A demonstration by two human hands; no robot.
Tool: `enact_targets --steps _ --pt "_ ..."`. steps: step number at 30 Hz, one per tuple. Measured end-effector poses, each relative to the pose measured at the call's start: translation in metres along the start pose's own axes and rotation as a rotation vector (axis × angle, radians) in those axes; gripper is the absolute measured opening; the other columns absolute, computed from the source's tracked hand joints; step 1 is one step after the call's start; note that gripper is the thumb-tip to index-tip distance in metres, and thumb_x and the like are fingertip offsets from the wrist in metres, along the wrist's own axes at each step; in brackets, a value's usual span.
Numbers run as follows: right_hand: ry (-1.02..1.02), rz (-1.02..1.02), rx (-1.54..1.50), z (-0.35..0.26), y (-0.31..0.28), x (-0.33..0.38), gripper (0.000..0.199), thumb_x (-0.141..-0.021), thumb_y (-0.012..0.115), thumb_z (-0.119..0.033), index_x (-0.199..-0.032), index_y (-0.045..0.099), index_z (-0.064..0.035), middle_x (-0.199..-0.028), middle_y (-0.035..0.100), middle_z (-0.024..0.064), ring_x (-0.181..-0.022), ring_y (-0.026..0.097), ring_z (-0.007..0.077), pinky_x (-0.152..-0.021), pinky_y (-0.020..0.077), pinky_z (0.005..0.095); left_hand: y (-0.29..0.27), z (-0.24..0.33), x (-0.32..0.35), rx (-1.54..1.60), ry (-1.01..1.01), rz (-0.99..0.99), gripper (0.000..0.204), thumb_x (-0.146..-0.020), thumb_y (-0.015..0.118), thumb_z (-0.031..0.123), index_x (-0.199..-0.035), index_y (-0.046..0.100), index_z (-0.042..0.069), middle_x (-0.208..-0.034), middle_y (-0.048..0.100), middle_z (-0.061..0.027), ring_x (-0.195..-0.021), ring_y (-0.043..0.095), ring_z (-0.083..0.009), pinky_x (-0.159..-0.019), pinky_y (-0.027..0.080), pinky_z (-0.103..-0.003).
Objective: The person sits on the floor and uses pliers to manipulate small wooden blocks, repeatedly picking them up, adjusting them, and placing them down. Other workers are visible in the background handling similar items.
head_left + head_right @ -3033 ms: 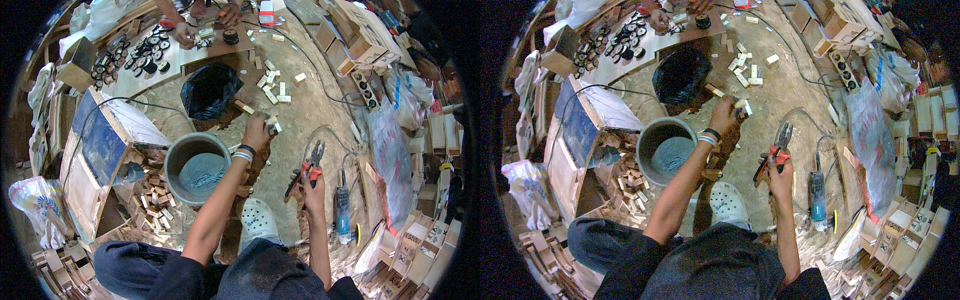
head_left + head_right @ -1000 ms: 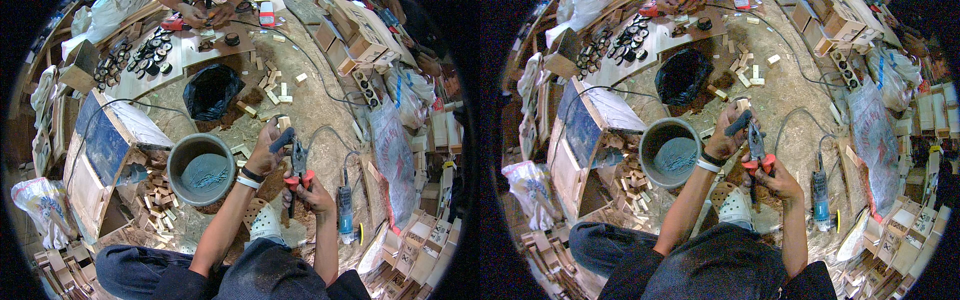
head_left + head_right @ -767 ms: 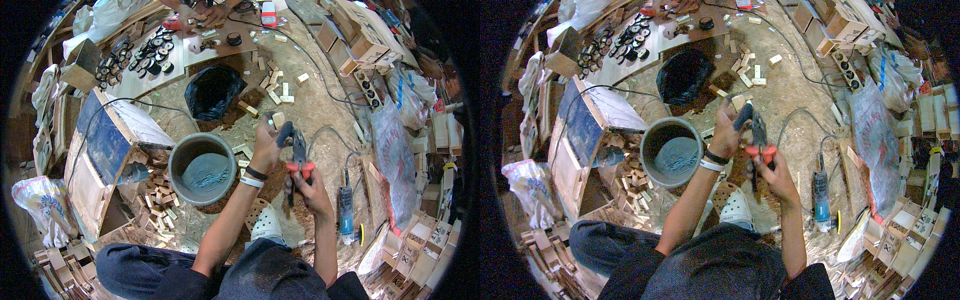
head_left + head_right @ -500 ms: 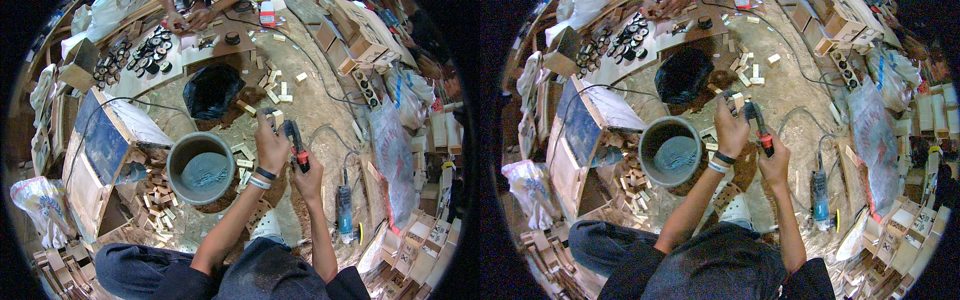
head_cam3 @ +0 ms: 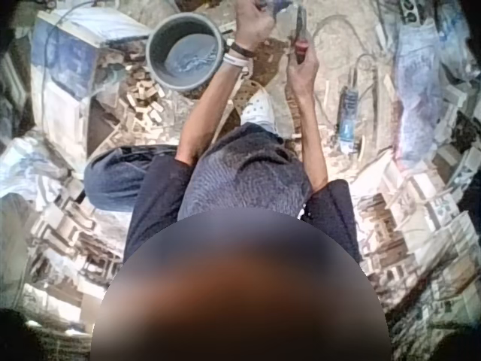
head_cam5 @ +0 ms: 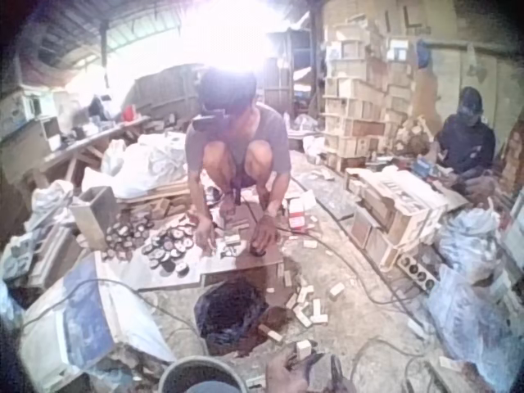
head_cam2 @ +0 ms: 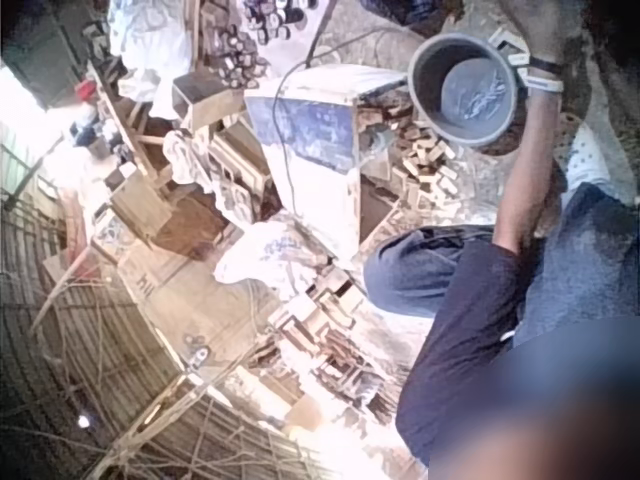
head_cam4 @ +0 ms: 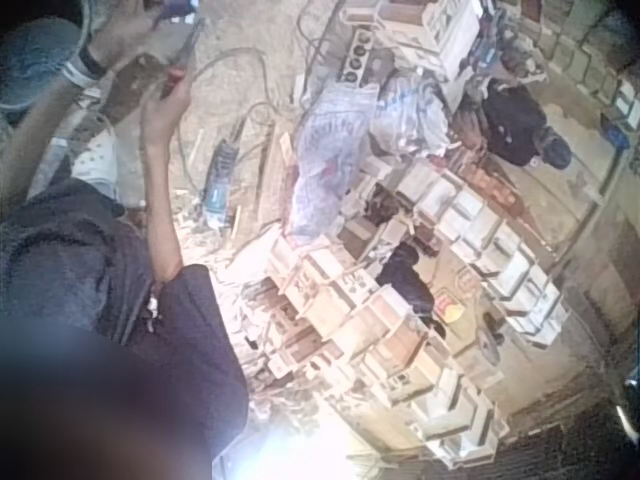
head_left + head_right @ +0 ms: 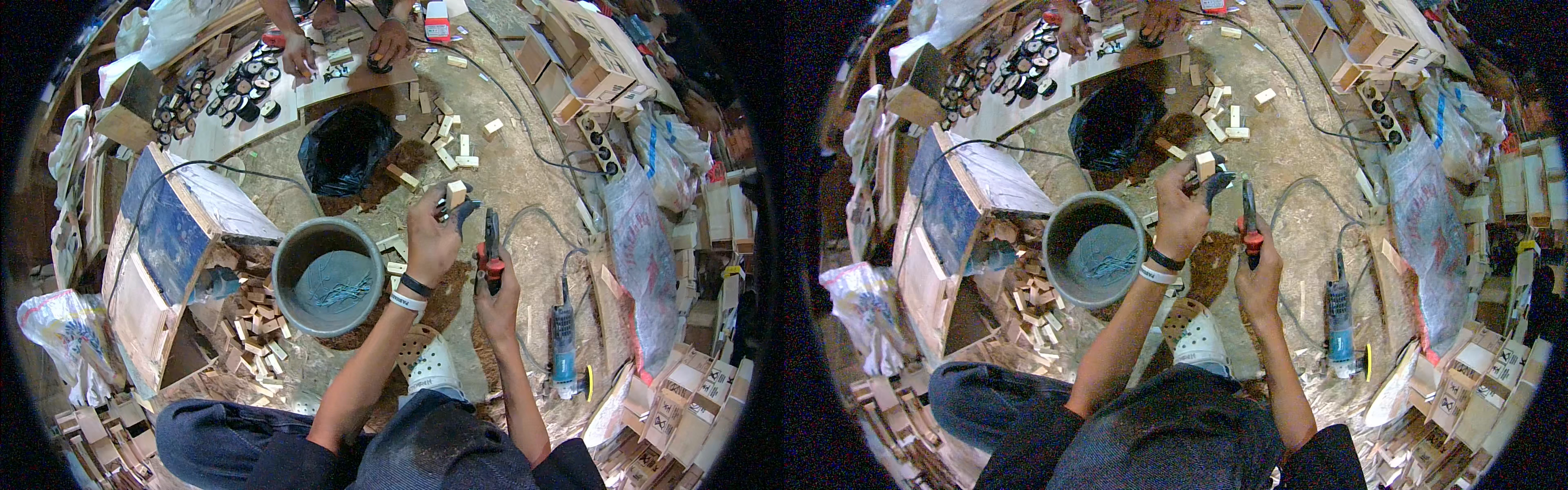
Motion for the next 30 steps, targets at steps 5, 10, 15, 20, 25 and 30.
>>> enact_targets --steps 5,10,15,20,25,30 --pt "0.069 0.068 -0.091 -0.002 -0.003 -0.009 0.049 -0.091 0.059 0.008 -0.139 0.051 0.0 -0.112 0.067 0.0122 -0.103 0.064 0.019 -0.093 0.0492 0.032 0.013 -0.003 0.017 0.133 -0.061 0.05 0.025 -0.091 0.073 0.002 -0.116 0.071 -0.003 -0.105 0.074 -0.007 -0.092 0.069 -0.0132 -0.083 0.057 -0.029" --pt "-0.04 0.105 -0.005 -0.019 -0.004 -0.01 0.044 -0.094 0.059 0.001 -0.137 0.053 -0.0025 -0.112 0.069 0.0157 -0.102 0.067 0.0237 -0.092 0.0509 0.036 0.017 -0.009 0.019 0.128 -0.138 0.062 0.022 -0.092 0.072 0.003 -0.113 0.072 -0.004 -0.104 0.074 -0.0064 -0.089 0.066 -0.0103 -0.08 0.055 -0.027" --pt "-0.017 0.094 0.02 -0.014 -0.001 -0.011 0.045 -0.094 0.059 -0.003 -0.138 0.051 -0.0034 -0.104 0.07 0.0191 -0.096 0.069 0.0322 -0.085 0.0522 0.0408 0.016 0.015 0.024 -0.013 -0.034 0.113 0.019 -0.091 0.07 0.002 -0.108 0.07 -0.006 -0.099 0.074 -0.0097 -0.086 0.065 -0.0122 -0.079 0.055 -0.031" --pt "-0.051 0.066 -0.008 -0.008 0.002 -0.011 0.044 -0.094 0.06 -0.004 -0.137 0.05 -0.0033 -0.099 0.069 0.0214 -0.093 0.068 0.0369 -0.081 0.0519 0.0432 0.018 0.015 0.03 -0.087 -0.065 0.158 0.018 -0.09 0.068 0.0 -0.108 0.07 -0.006 -0.101 0.074 -0.0117 -0.089 0.067 -0.0151 -0.081 0.054 -0.032" --pt "-0.038 0.115 -0.123 0.011 -0.004 -0.008 0.039 -0.099 0.062 -0.01 -0.135 0.051 -0.0006 -0.116 0.067 0.0146 -0.108 0.063 0.0266 -0.096 0.0475 0.037 0.02 -0.005 0.027 0.105 -0.03 0.115 0.024 -0.09 0.068 -0.003 -0.114 0.068 -0.004 -0.108 0.073 -0.0103 -0.098 0.068 -0.0161 -0.087 0.053 -0.03" --pt "0.263 0.125 -0.258 0.057 -0.014 0.003 0.036 -0.102 0.061 -0.014 -0.135 0.052 -0.0023 -0.122 0.065 0.0088 -0.112 0.06 0.0204 -0.099 0.0443 0.0337 0.014 -0.015 0.028 0.032 0.103 0.089 0.026 -0.086 0.072 -0.003 -0.112 0.07 -0.001 -0.112 0.072 -0.013 -0.103 0.069 -0.0199 -0.091 0.053 -0.032"
Point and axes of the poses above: each hand's wrist, its own x-axis away from the middle knuckle, its own y-axis out of the palm, z = x × y, the point moved 9 cm from there along -x, towards the middle knuckle
